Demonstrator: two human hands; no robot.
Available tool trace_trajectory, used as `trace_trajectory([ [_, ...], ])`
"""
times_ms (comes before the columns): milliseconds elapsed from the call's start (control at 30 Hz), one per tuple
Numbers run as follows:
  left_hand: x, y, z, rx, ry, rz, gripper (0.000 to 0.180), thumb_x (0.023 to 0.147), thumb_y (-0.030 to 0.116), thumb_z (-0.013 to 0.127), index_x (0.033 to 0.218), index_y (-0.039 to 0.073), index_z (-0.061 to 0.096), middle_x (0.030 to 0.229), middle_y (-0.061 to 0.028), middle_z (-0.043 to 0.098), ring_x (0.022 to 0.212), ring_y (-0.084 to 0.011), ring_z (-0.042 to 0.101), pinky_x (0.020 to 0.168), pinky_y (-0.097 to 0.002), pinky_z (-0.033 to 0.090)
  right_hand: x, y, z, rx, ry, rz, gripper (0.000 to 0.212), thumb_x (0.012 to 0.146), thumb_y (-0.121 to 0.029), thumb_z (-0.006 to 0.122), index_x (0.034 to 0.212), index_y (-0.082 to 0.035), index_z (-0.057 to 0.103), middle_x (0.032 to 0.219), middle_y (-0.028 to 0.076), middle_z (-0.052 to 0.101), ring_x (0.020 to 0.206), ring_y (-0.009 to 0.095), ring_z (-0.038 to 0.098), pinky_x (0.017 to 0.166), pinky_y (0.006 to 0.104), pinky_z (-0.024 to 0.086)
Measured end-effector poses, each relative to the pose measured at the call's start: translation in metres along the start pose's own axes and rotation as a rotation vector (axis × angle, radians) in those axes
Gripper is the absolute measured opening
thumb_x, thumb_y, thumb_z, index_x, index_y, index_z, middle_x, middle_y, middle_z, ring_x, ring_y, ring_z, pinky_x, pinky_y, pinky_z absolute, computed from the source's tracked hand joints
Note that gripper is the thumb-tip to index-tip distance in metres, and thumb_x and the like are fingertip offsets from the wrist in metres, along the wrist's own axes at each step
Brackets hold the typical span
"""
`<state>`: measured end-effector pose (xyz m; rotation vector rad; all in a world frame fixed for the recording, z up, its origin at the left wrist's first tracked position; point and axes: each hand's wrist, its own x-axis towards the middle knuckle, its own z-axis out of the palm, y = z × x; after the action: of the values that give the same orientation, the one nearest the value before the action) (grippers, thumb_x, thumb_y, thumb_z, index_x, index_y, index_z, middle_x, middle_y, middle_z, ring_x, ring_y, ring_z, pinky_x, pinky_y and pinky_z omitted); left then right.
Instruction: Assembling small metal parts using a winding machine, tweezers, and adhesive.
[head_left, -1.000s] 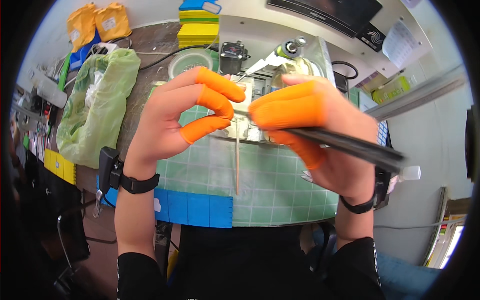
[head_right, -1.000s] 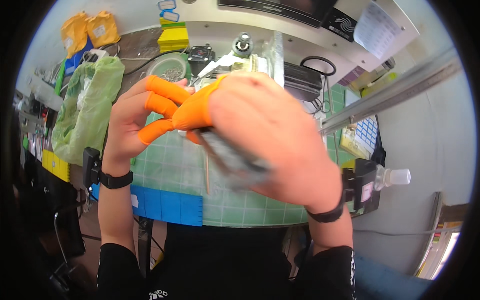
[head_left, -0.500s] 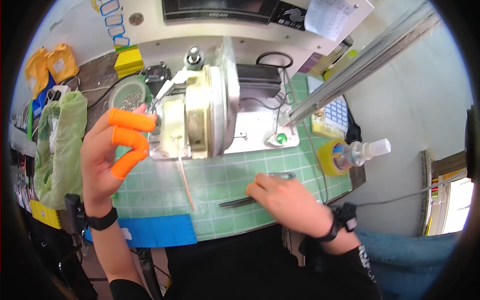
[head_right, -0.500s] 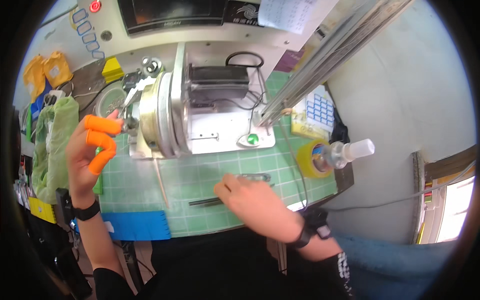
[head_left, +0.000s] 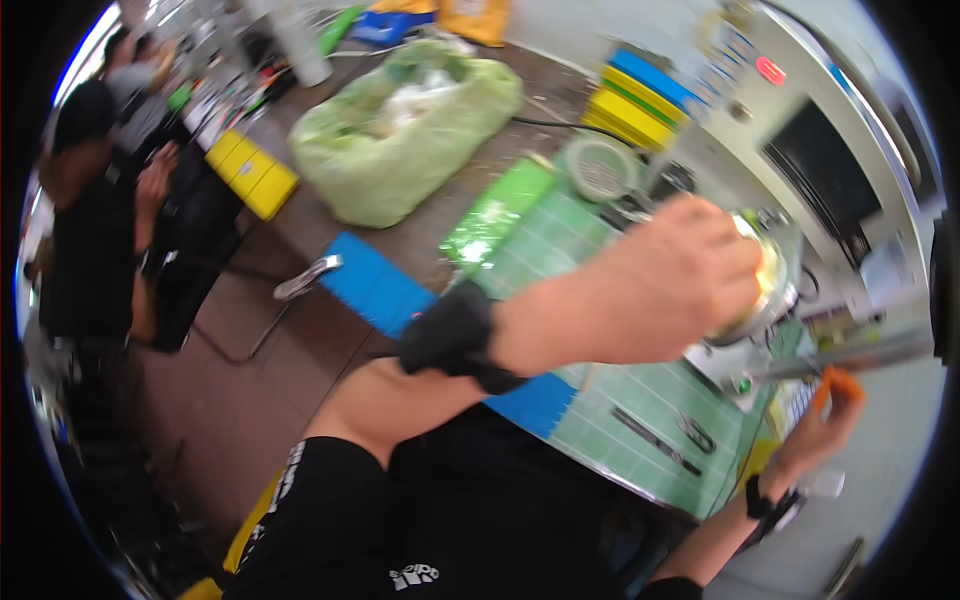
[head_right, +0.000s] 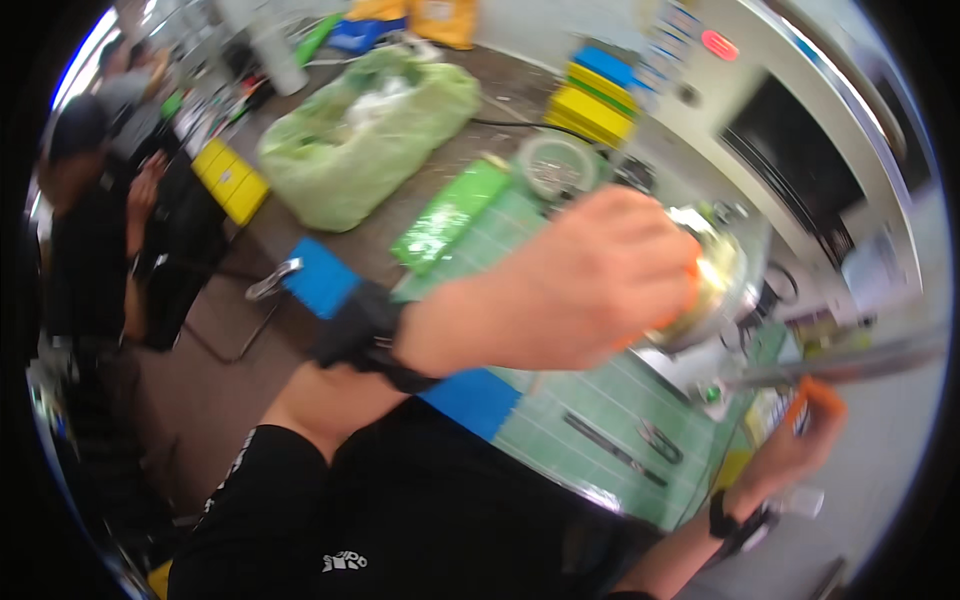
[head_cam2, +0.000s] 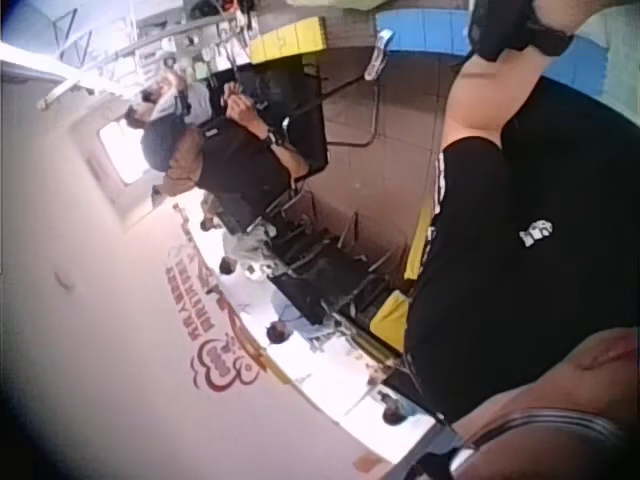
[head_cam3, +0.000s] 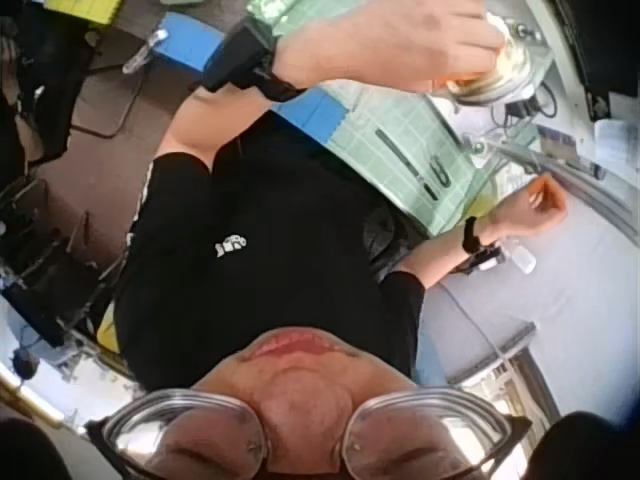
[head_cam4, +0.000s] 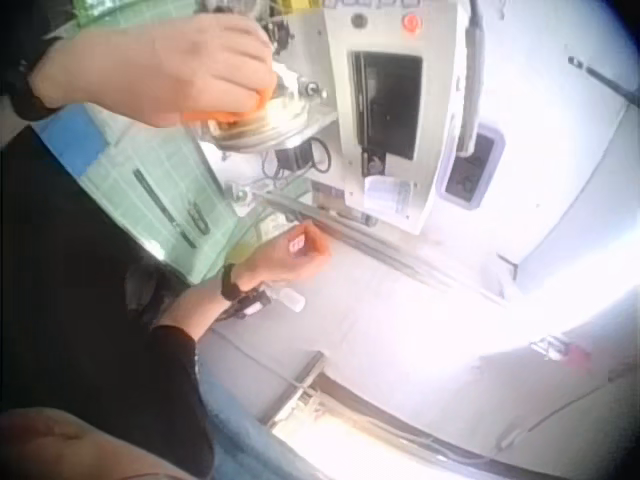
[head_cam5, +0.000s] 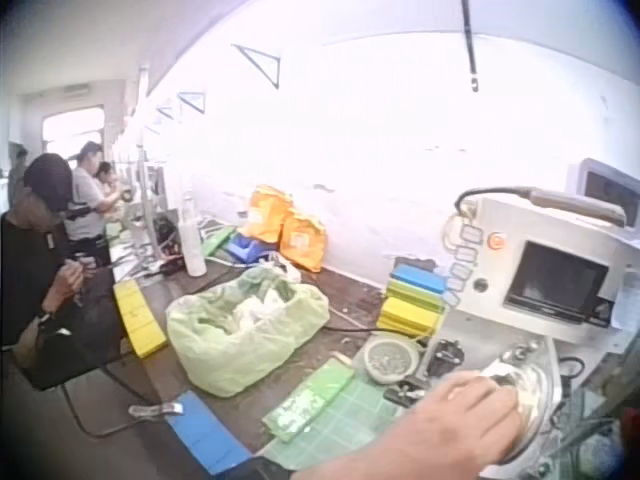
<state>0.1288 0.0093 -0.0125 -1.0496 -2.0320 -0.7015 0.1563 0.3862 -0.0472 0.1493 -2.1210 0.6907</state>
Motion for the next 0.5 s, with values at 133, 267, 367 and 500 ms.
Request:
trace_trajectory([
  [133, -0.027, -0.004, 0.008, -0.061, 0.095, -0.17, 0.019, 0.083, 0.004, 0.072, 0.101, 0.005, 0.066, 0.11, -0.0112, 0.065, 0.107, -0.0313, 0.063, 0.101, -0.0435, 0.047, -0.043, 0.015, -0.018, -0.106, -0.091, 0.173, 0.017, 0.1, 0.006, 0.068, 0.116, 0.003, 0.062, 0.108, 0.008, 0.063, 0.103, 0.018, 0.063, 0.097, 0.034, 0.057],
  [267, -0.075, -0.02, -0.079, -0.224, 0.262, -0.346, 0.019, 0.088, 0.001, 0.077, 0.105, 0.004, 0.069, 0.114, -0.0119, 0.072, 0.114, -0.0327, 0.067, 0.097, -0.0423, 0.053, -0.073, -0.022, -0.015, 0.085, -0.163, 0.228, 0.02, 0.099, 0.012, 0.067, 0.115, 0.002, 0.062, 0.111, 0.009, 0.062, 0.105, 0.017, 0.062, 0.096, 0.0331, 0.056],
  [367, -0.157, -0.007, -0.178, -0.041, 0.339, -0.723, 0.022, 0.102, 0.005, 0.069, 0.123, -0.002, 0.07, 0.122, -0.0094, 0.073, 0.118, -0.019, 0.066, 0.101, -0.0313, 0.051, -0.058, -0.065, -0.01, 0.196, -0.105, 0.203, 0.022, 0.099, 0.013, 0.067, 0.117, 0.002, 0.061, 0.113, 0.008, 0.061, 0.106, 0.016, 0.062, 0.097, 0.0319, 0.055],
  [500, -0.362, -0.014, -0.354, 0.242, 0.704, -1.054, 0.03, 0.109, 0.005, 0.059, 0.137, -0.007, 0.063, 0.13, -0.0151, 0.071, 0.123, -0.0245, 0.068, 0.108, -0.0366, 0.053, -0.037, -0.095, -0.003, 0.173, -0.066, 0.118, 0.022, 0.1, 0.013, 0.065, 0.119, 0.003, 0.061, 0.115, 0.007, 0.061, 0.107, 0.017, 0.061, 0.099, 0.0314, 0.052],
])
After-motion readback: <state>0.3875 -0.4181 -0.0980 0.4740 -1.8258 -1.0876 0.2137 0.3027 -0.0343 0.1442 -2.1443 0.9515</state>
